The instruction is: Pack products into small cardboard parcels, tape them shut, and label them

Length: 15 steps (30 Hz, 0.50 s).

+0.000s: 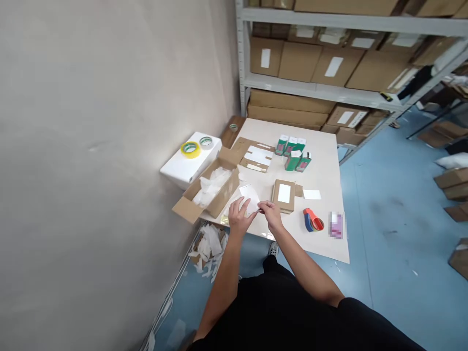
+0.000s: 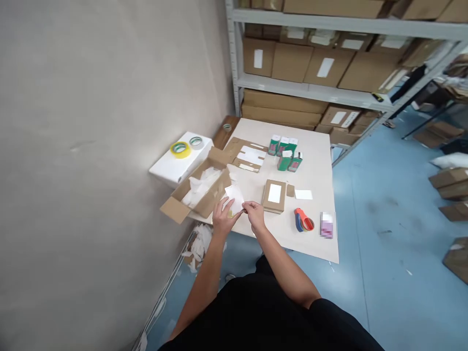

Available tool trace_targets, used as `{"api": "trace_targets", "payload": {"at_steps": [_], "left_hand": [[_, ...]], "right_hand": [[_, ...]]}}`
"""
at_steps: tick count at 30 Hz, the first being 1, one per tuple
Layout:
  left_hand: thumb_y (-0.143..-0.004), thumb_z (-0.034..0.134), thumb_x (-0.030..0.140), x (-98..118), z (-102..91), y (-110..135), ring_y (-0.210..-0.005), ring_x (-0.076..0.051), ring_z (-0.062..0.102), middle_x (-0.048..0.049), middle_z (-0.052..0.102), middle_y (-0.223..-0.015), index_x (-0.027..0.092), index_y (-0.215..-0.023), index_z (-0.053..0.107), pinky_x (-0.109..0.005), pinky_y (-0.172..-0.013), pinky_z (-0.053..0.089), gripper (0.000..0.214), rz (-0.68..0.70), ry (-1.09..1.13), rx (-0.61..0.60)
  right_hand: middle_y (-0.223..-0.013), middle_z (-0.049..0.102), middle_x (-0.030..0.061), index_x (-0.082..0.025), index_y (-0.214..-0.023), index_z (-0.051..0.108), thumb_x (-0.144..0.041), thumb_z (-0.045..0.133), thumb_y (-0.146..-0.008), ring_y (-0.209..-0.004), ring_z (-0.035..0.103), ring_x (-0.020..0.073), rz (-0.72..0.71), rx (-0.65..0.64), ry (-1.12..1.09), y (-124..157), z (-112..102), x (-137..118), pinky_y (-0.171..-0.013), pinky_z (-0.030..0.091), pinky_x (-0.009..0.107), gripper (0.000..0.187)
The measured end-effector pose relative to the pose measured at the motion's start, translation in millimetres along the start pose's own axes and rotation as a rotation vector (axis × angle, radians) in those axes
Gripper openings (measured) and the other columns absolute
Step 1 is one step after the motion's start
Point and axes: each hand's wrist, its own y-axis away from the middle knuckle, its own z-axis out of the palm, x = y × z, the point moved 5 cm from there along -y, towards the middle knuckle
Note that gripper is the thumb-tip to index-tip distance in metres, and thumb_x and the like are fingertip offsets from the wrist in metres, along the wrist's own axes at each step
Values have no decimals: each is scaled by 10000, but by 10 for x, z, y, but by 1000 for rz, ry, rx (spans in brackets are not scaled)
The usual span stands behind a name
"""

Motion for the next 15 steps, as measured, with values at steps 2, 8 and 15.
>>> {"api": "trace_targets", "payload": {"at_steps": [2,8,15], "left_hand": [[-661,937,531,79,359,-162,-1340,-391,544,-176,605,-1427,260,-1246,722,-497,-1134,419,679,-21,49,-61],[-794,771,527,-71,1406,-372,-931,-215,697,-78,711,-990,209,-1029,602,-344,-833,550,430,-472,386,-57],[-727,748,421,-113,2237,-415,-702,-140,622,25,629,-749,219,-828,544,-270,-726,502,305,-548,452,-212]], "right_hand": [[-710,708,17,-204,-726,749,-454,826,-654,-686,600,166,-27,73,-24,-208,-312,-110,-667,509,307,271],[-746,717,10,-206,-794,742,-454,853,-646,-719,608,168,-38,135,-39,-710,-1090,-317,-706,506,311,309],[-703,696,-16,-204,-796,717,-485,838,-611,-667,582,157,16,187,-19,-1151,-1729,-95,-664,484,299,357]]}}
